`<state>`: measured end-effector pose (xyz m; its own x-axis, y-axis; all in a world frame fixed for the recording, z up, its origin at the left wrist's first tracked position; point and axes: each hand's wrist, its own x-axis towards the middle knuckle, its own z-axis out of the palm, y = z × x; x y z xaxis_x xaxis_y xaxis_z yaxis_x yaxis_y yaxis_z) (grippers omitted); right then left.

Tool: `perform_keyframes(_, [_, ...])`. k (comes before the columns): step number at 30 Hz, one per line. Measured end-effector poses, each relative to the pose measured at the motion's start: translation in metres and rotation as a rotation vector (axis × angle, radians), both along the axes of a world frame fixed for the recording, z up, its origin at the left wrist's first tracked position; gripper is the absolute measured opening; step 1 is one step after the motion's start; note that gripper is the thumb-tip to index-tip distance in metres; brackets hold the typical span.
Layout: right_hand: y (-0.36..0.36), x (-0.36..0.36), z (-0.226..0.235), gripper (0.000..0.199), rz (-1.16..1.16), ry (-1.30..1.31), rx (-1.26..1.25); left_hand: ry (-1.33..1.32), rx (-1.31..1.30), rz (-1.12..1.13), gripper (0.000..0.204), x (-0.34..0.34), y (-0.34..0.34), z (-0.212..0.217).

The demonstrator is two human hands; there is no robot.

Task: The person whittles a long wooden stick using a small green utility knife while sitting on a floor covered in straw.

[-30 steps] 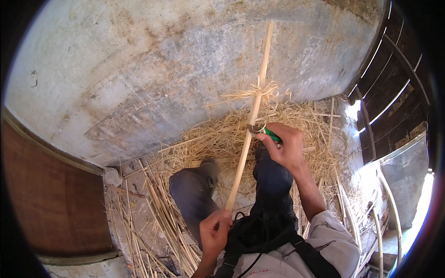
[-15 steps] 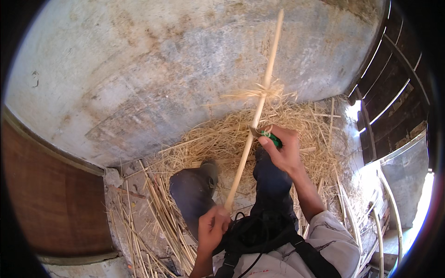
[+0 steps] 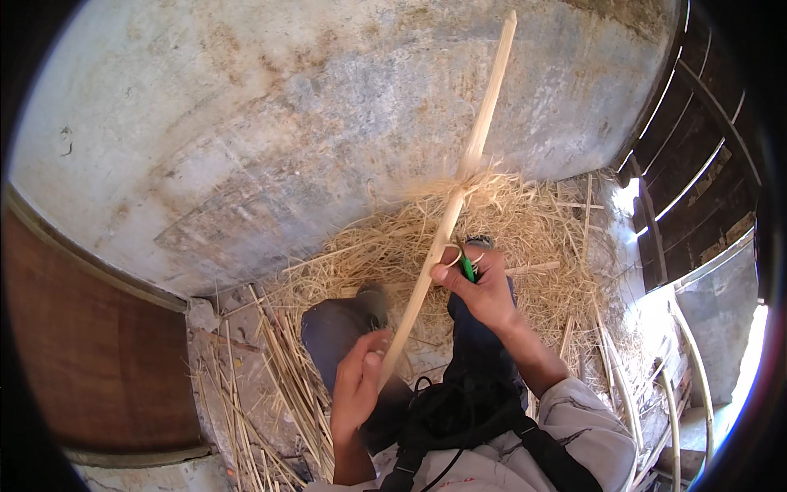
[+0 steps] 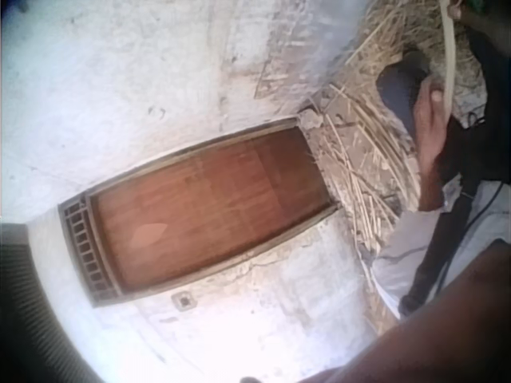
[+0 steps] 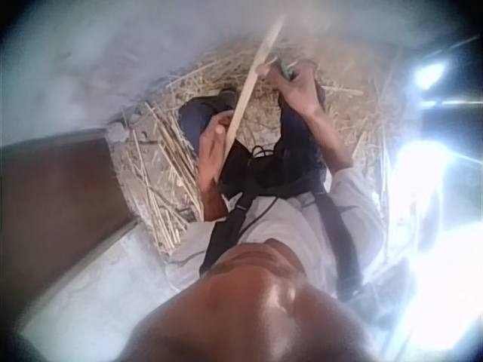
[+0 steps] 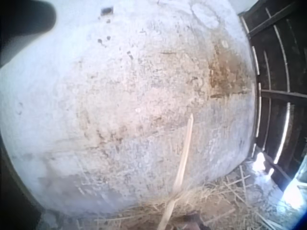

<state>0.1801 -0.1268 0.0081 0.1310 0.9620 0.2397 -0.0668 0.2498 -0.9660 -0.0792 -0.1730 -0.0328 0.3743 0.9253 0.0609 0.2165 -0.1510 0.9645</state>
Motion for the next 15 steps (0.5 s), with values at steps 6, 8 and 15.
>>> perform_keyframes(6, [-0.009, -0.012, -0.014, 0.016, 0.076, 0.013, -0.004, -0.102, -0.115, -0.061, 0.036, 0.047, 0.014, 0.053])
perform_keyframes(8, [-0.011, -0.01, -0.008, 0.018, 0.009, -0.142, 0.056, -0.098, -0.187, -0.11, 0.032, 0.05, 0.016, 0.055])
perform_keyframes(15, [-0.019, 0.019, -0.016, 0.027, -0.128, -0.478, 0.402, 0.025, -0.086, 0.032, 0.026, 0.056, 0.019, 0.049])
